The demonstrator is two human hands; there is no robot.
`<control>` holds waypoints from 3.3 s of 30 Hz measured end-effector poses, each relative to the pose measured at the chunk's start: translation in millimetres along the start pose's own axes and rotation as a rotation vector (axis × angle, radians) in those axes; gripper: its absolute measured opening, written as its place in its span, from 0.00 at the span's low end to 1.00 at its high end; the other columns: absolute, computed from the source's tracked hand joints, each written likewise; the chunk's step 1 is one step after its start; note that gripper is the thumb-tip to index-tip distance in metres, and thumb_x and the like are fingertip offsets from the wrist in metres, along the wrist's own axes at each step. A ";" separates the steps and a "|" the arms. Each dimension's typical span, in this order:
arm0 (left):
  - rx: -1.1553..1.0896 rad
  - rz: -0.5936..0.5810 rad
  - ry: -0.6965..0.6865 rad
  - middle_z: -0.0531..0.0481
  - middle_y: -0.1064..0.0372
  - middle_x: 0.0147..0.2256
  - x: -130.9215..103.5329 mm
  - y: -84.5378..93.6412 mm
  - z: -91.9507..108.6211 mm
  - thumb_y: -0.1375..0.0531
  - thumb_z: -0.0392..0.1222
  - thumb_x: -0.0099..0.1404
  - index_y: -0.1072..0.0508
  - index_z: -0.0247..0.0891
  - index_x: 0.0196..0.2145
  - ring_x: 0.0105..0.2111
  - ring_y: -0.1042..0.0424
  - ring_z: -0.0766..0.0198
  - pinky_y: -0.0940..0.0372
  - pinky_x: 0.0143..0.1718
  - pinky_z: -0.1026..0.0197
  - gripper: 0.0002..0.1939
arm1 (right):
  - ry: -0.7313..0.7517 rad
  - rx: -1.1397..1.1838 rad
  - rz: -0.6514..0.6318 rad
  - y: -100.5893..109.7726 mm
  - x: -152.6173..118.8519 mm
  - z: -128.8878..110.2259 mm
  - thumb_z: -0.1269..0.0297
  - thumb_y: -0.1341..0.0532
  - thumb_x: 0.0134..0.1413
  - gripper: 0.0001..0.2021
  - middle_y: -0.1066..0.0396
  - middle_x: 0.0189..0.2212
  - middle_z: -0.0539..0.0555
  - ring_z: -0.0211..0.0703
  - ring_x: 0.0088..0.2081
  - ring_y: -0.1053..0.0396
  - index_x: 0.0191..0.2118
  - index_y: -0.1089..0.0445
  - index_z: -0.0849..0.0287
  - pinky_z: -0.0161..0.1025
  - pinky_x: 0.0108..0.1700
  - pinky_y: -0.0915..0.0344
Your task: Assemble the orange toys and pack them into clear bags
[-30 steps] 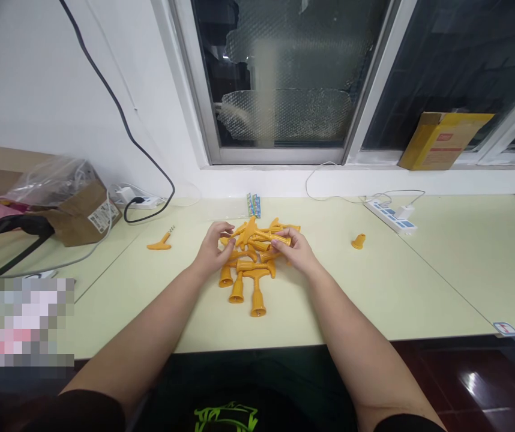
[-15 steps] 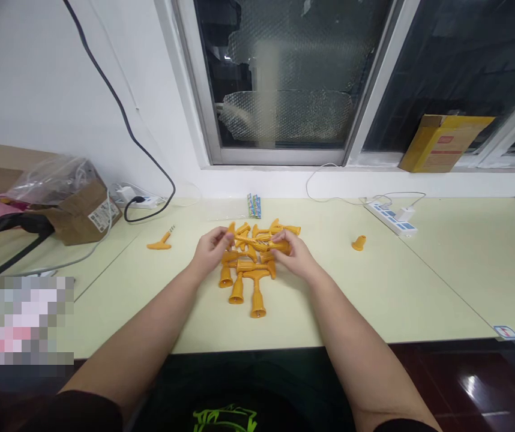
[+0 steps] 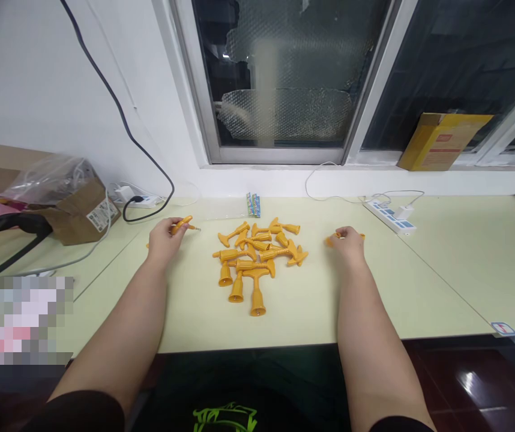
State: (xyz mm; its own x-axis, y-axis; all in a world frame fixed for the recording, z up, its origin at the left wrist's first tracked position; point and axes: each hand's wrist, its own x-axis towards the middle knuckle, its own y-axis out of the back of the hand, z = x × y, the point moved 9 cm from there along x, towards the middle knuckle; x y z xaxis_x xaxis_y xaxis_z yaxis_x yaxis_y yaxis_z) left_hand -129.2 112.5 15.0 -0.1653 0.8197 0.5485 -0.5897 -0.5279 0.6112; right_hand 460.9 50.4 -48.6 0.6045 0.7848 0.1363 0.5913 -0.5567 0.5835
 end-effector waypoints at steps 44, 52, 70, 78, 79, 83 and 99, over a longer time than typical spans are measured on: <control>-0.267 -0.251 -0.930 0.41 0.39 0.63 -104.1 -47.0 194.5 0.40 0.34 0.67 0.34 0.48 0.62 0.63 0.37 0.53 0.36 0.61 0.46 0.27 | -0.173 0.792 -0.902 -116.2 -132.9 -113.7 0.54 0.35 0.55 0.12 0.32 0.20 0.48 0.35 0.19 0.35 0.38 0.30 0.57 0.31 0.20 0.36; -0.437 -0.373 -0.803 0.47 0.21 0.42 -96.7 -49.6 190.0 0.36 0.41 0.67 0.23 0.42 0.47 0.46 0.23 0.57 0.29 0.50 0.52 0.11 | -0.087 0.666 -1.080 -126.2 -147.2 -113.2 0.49 0.33 0.53 0.17 0.32 0.25 0.49 0.32 0.20 0.42 0.36 0.33 0.57 0.29 0.20 0.44; -0.134 0.014 0.167 0.46 0.26 0.43 -6.8 -16.1 1.6 0.42 0.49 0.66 0.26 0.40 0.45 0.37 0.25 0.59 0.30 0.41 0.56 0.14 | 0.248 -0.124 -0.049 -23.9 -33.1 -51.2 0.62 0.37 0.47 0.12 0.24 0.41 0.56 0.53 0.41 0.31 0.41 0.29 0.55 0.47 0.43 0.36; 0.165 -0.290 0.031 0.42 0.28 0.47 -16.1 -53.3 11.9 0.41 0.36 0.59 0.20 0.41 0.43 0.48 0.27 0.49 0.33 0.51 0.51 0.15 | 0.225 -0.162 0.063 -15.0 -31.1 -48.0 0.63 0.37 0.46 0.24 0.31 0.48 0.62 0.50 0.39 0.31 0.52 0.34 0.59 0.47 0.41 0.35; 0.185 -0.326 0.030 0.42 0.29 0.47 -18.0 -57.3 11.9 0.41 0.35 0.58 0.20 0.41 0.43 0.49 0.28 0.48 0.33 0.51 0.50 0.16 | 0.296 -0.144 0.081 -16.3 -36.7 -58.2 0.61 0.38 0.48 0.22 0.32 0.47 0.61 0.49 0.38 0.31 0.52 0.34 0.58 0.47 0.42 0.35; 0.268 -0.413 0.037 0.38 0.31 0.51 -22.4 -66.1 10.4 0.39 0.36 0.56 0.21 0.39 0.47 0.53 0.29 0.45 0.36 0.57 0.48 0.20 | 0.610 -0.118 -0.107 -55.5 -69.4 -100.6 0.57 0.41 0.56 0.13 0.27 0.39 0.56 0.52 0.42 0.31 0.44 0.29 0.55 0.48 0.47 0.35; -0.006 -0.092 -0.331 0.41 0.33 0.48 -38.4 -30.7 102.4 0.42 0.42 0.65 0.27 0.41 0.53 0.54 0.36 0.48 0.40 0.59 0.45 0.19 | 0.338 0.426 -0.247 -70.4 -75.3 -118.4 0.54 0.34 0.49 0.27 0.29 0.38 0.49 0.36 0.26 0.31 0.56 0.35 0.51 0.39 0.33 0.31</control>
State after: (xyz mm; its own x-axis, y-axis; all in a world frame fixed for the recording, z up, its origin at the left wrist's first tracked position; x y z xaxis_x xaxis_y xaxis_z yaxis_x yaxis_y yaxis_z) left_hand -23.8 74.4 33.6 0.1534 0.7464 0.6475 -0.5951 -0.4533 0.6636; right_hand 310.6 62.7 -5.1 0.2598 0.9093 0.3251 0.8971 -0.3518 0.2672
